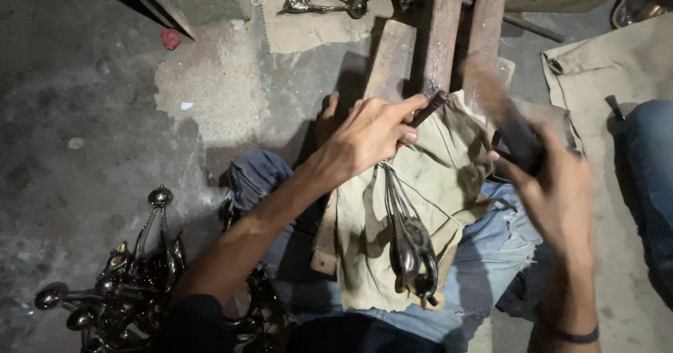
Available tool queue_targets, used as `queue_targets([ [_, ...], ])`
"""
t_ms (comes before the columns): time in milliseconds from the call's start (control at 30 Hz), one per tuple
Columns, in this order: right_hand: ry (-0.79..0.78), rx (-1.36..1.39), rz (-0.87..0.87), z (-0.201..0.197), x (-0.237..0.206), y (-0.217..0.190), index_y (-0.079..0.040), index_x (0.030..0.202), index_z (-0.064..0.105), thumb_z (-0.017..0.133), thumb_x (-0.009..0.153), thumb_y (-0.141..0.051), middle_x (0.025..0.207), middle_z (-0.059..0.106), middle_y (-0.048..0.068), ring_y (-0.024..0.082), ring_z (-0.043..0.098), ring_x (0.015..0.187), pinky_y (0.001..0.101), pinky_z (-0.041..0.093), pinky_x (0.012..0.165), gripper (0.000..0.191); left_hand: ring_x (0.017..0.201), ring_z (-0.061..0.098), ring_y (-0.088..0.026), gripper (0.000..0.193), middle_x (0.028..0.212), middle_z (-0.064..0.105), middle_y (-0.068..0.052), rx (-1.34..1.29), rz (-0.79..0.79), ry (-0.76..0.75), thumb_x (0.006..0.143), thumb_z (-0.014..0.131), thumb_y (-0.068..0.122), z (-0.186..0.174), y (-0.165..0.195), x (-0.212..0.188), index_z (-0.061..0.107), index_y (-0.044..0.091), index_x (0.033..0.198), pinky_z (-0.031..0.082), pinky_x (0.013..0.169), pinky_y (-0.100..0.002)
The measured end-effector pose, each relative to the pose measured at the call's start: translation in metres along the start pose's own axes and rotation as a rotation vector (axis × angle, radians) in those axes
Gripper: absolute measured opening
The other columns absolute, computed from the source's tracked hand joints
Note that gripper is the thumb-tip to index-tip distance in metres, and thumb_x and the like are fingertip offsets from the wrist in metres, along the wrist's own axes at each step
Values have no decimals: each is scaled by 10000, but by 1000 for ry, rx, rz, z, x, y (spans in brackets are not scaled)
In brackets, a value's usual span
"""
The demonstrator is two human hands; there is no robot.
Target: The person sits on the floor and repeatedly hammers a metal deer figurine with a wooden mallet. They hold the figurine with one hand and strike it with the other, occasionally rotating it to hit different areas.
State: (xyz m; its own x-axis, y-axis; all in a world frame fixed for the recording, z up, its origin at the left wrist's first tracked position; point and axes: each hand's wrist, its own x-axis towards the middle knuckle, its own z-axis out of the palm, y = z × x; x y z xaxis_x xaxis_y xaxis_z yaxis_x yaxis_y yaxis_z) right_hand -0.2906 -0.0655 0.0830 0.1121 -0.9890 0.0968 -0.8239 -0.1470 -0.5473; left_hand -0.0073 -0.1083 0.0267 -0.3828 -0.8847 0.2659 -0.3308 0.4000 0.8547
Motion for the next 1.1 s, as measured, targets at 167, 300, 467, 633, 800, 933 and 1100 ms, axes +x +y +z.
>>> queue_targets([
  [167, -4, 249, 143, -11, 21, -31, -5, 1366, 536, 780, 949, -192, 973, 662, 241, 269, 636, 748, 386, 501, 681, 518, 665, 755, -270, 484, 864, 768, -164, -13, -39, -19, 831, 656, -80, -3, 5, 0, 587, 15, 1301, 570, 567, -372],
  [300, -98, -14, -125, -22, 23, -37, -33, 1463, 527, 790, 893, -113, 997, 719, 216, 262, 694, 864, 376, 529, 748, 633, 712, 785, -254, 422, 895, 759, -179, -12, -122, -35, 882, 635, -62, -1, 6, 1, 589, 16, 1294, 586, 538, -358],
  [467, -295, -365, -75, -31, 23, -18, -152, 1575, 527, 856, 805, -133, 957, 730, 218, 268, 682, 784, 412, 531, 730, 837, 807, 785, -279, 408, 854, 746, -204, -22, -16, -8, 876, 684, -46, 1, 1, -3, 615, 5, 1275, 596, 623, -381],
  [633, -31, 76, 3, -28, 8, -2, -111, 1535, 515, 698, 928, -43, 1054, 698, 196, 248, 679, 873, 389, 541, 819, 637, 918, 798, -253, 460, 945, 754, -211, -82, 83, -47, 846, 619, -106, 0, 0, 0, 616, 7, 1292, 634, 708, -346],
  [800, -103, -23, -115, -21, -11, 3, 1, 1460, 550, 788, 811, -21, 984, 705, 231, 198, 670, 857, 384, 525, 691, 692, 724, 793, -211, 371, 959, 802, -138, -136, -176, -109, 944, 610, -32, -11, 2, -1, 643, 53, 1304, 586, 553, -367],
  [933, 1, 228, 212, -1, -24, 15, -1, 1447, 548, 787, 901, -77, 948, 699, 106, 130, 622, 753, 303, 525, 646, 601, 988, 791, -224, 358, 1125, 765, -189, -328, -22, 70, 950, 710, 10, -17, -3, -13, 593, -45, 1283, 649, 786, -361],
  [1100, 36, 412, 172, 11, -25, 27, 42, 1328, 567, 786, 966, -100, 949, 639, 67, 134, 559, 734, 303, 464, 645, 446, 989, 805, -249, 413, 1107, 770, -214, -175, -201, 4, 933, 646, 13, -12, -17, -13, 604, -58, 1337, 619, 825, -344],
])
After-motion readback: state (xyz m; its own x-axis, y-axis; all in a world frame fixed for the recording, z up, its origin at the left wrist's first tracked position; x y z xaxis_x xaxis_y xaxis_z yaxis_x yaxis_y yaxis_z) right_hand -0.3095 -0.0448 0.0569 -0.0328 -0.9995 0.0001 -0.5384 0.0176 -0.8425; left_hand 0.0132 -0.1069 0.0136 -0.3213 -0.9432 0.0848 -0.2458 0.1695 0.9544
